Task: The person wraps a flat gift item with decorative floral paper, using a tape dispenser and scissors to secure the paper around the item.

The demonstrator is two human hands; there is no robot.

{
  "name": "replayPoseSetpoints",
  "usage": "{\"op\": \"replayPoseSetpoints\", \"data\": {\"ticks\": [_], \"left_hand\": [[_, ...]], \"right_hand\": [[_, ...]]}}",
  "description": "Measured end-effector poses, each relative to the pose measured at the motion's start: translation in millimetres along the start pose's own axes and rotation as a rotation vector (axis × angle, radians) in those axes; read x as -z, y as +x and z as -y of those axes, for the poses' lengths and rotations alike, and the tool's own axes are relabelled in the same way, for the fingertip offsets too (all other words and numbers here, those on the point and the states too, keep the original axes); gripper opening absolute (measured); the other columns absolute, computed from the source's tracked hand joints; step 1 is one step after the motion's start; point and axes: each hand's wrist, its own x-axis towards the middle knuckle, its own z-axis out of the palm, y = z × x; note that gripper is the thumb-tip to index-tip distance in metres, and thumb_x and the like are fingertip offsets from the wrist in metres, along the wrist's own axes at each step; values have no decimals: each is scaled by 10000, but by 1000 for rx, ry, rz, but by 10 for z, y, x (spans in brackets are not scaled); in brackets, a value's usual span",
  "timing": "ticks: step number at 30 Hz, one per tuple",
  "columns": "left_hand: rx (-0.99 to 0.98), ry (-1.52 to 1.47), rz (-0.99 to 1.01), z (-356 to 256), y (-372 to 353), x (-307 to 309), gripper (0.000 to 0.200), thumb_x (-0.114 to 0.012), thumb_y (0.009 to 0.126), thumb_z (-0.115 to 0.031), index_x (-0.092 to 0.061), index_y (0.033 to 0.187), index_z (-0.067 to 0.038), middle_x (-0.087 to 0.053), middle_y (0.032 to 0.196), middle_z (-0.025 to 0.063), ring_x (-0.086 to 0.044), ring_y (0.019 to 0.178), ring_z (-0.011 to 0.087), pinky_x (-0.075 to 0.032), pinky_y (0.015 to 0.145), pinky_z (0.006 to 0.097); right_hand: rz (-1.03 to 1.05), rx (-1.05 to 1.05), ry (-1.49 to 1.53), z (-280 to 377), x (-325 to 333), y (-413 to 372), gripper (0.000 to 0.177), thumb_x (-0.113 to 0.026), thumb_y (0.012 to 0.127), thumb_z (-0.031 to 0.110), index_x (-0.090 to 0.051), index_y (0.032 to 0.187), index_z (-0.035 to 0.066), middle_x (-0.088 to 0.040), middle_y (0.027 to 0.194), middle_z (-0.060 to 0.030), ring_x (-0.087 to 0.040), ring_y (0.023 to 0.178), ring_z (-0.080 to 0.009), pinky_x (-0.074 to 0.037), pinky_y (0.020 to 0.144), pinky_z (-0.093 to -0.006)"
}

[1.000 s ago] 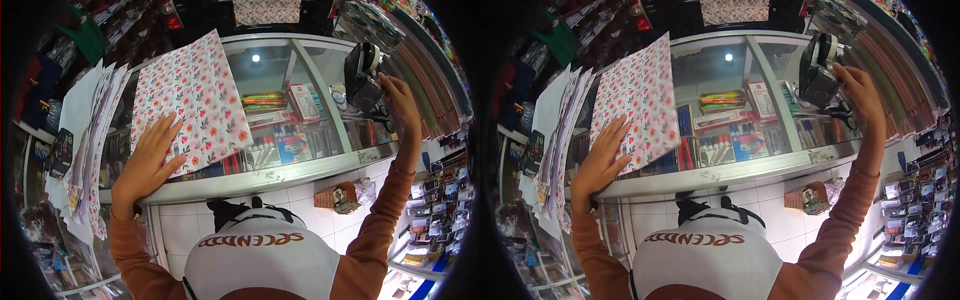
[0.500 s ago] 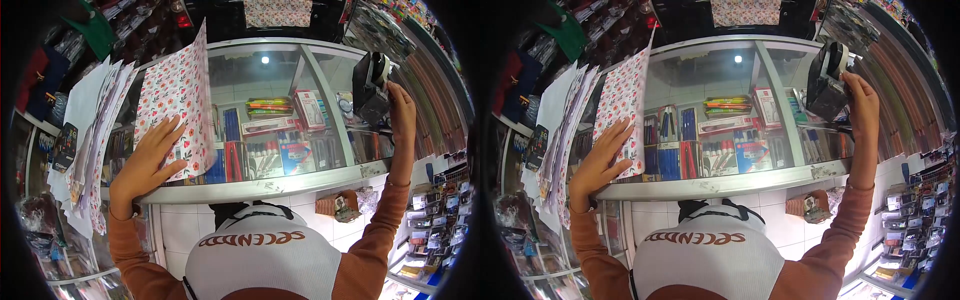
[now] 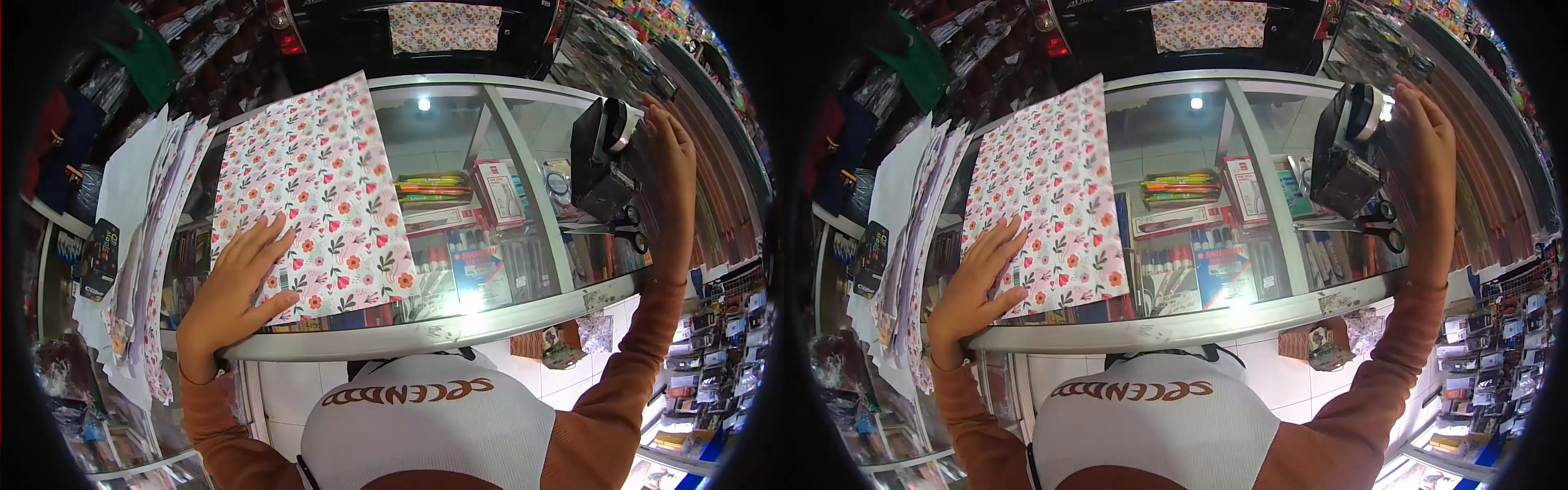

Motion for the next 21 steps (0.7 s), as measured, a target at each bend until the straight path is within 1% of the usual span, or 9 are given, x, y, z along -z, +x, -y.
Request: {"op": "replayPoseSetpoints", "data": {"ticks": [3, 5, 8, 11, 14, 17, 18, 21], "left_hand": [[0, 4, 4, -6, 10, 8, 667, -623, 872, -412, -430, 1413, -73, -357, 1495, 151, -302, 1392, 344, -214, 1144, 465], [-6, -1, 0, 5, 13, 6, 663, -623, 872, -410, -432, 1412, -75, -357, 1495, 151, -306, 1390, 344, -218, 1142, 465], [5, -8, 9, -7, 19, 17, 661, -626, 869, -404, -436, 1409, -75, -360, 1491, 155, -307, 1387, 351, -219, 1142, 463], [-7, -15, -5, 11, 14, 2, 641, -630, 866, -398, -455, 1384, -62, -381, 1471, 165, -323, 1372, 365, -235, 1135, 467], [-111, -14, -38, 215, -86, -72, 623, -647, 851, -386, -479, 1348, -51, -403, 1442, 184, -341, 1354, 377, -259, 1123, 471], [-47, 31, -29, 174, -50, -73, 615, -672, 824, -374, -503, 1318, -48, -417, 1420, 197, -367, 1330, 384, -286, 1107, 467], [-28, 8, -55, 31, -9, 0, 622, -694, 799, -361, -515, 1307, -50, -434, 1398, 197, -392, 1308, 376, -311, 1091, 450], [-21, -37, -17, -19, 75, 94, 623, -708, 793, -354, -520, 1301, -48, -456, 1375, 186, -419, 1281, 362, -334, 1072, 435]], "right_hand": [[93, -54, -1, 24, 29, 74, 288, -566, 961, 256, -656, 1143, 52, -662, 1100, -31, -527, 845, -33, -405, 791, -190], [96, -58, -10, 104, -55, 21, 271, -545, 973, 258, -652, 1113, 52, -663, 1113, -18, -516, 801, -30, -407, 792, -190], [103, -59, -101, 169, -55, 1, 273, -500, 994, 279, -630, 1082, 55, -654, 1167, -26, -574, 861, -54, -414, 803, -202], [107, 28, -242, 170, -31, 62, 297, -458, 1012, 290, -612, 1095, 50, -639, 1211, -49, -625, 985, -108, -422, 811, -214], [108, -50, -169, 290, -30, -19, 304, -434, 1022, 284, -596, 1101, 40, -624, 1237, -76, -613, 1110, -158, -430, 813, -220], [70, -146, -60, 325, -18, -20, 308, -429, 1023, 280, -586, 1115, 33, -617, 1256, -89, -616, 1103, -162, -436, 807, -227], [93, -140, -46, 313, 3, -22, 311, -429, 1023, 284, -585, 1117, 31, -614, 1262, -91, -613, 1109, -161, -437, 806, -228], [143, -115, -31, 267, 35, -68, 322, -433, 1021, 294, -585, 1122, 29, -608, 1275, -98, -603, 1124, -159, -439, 802, -228]]}}
